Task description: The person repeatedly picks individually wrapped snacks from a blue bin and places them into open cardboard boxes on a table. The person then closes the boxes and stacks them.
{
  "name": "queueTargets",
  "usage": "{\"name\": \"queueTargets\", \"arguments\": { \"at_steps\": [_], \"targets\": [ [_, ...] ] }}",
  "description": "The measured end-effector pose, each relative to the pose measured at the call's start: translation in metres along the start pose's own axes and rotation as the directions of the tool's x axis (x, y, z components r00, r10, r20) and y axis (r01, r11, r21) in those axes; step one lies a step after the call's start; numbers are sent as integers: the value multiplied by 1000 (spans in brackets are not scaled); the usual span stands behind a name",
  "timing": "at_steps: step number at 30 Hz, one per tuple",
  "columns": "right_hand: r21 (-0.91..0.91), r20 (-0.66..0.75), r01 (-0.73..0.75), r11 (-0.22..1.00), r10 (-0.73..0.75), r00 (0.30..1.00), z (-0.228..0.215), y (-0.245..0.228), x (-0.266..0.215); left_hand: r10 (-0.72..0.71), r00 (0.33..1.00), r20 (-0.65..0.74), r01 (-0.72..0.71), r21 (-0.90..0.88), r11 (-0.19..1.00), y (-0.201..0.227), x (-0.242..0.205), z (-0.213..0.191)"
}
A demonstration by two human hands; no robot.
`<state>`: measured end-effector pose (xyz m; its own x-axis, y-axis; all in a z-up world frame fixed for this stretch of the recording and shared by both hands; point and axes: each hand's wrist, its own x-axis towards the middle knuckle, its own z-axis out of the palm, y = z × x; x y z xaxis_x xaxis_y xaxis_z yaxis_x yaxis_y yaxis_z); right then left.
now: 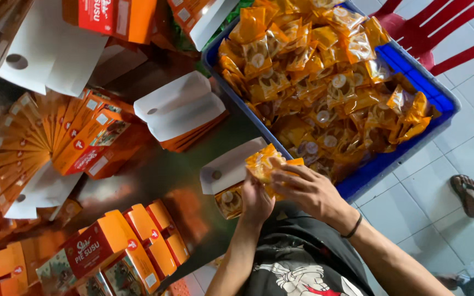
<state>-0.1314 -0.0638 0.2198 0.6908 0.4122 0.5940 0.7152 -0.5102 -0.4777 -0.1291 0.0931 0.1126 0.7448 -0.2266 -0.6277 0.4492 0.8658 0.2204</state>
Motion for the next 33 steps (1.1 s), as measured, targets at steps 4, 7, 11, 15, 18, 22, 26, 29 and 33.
{"name": "queueTargets", "arguments": {
  "at_steps": [4, 7, 11, 15, 18, 22, 26, 29, 33],
  "targets": [
    [48, 79, 76, 996, -79, 994, 13, -17, 0, 94, 994, -61, -98, -67, 993, 16, -52, 52],
    [79, 51, 155, 985, -159, 986, 12, -34, -1, 285, 938, -195, -241, 220, 945, 34, -66, 54],
    [336, -43, -504, 796, 547, 836, 17, -44, -21, 430, 860, -275, -369, 246, 896, 48, -60, 10],
    [723, 288, -690, -24, 919, 269, 46, -42, -19, 432, 863, -261, -340, 334, 879, 53, -59, -25],
    [638, 399, -770, 9, 851, 341, 41, -48, 4, 444, 870, -214, -275, 537, 798, 47, -57, -62],
    [645, 434, -764, -13, 829, 352, 45, -64, 18, 429, 866, -257, -174, 650, 740, 56, -84, -26],
    [215, 431, -949, 231, 849, 305, 46, -71, 41, 294, 930, -221, -52, 712, 700, 69, -107, 14],
    [46, 371, -909, 414, 838, 400, 93, -40, -1, 307, 950, -54, -204, 639, 742, 45, -80, -35],
    [160, 352, -968, 192, 905, 237, 116, -59, -8, 399, 899, 180, -371, 798, 475, 24, -44, -103]
  ]
}}
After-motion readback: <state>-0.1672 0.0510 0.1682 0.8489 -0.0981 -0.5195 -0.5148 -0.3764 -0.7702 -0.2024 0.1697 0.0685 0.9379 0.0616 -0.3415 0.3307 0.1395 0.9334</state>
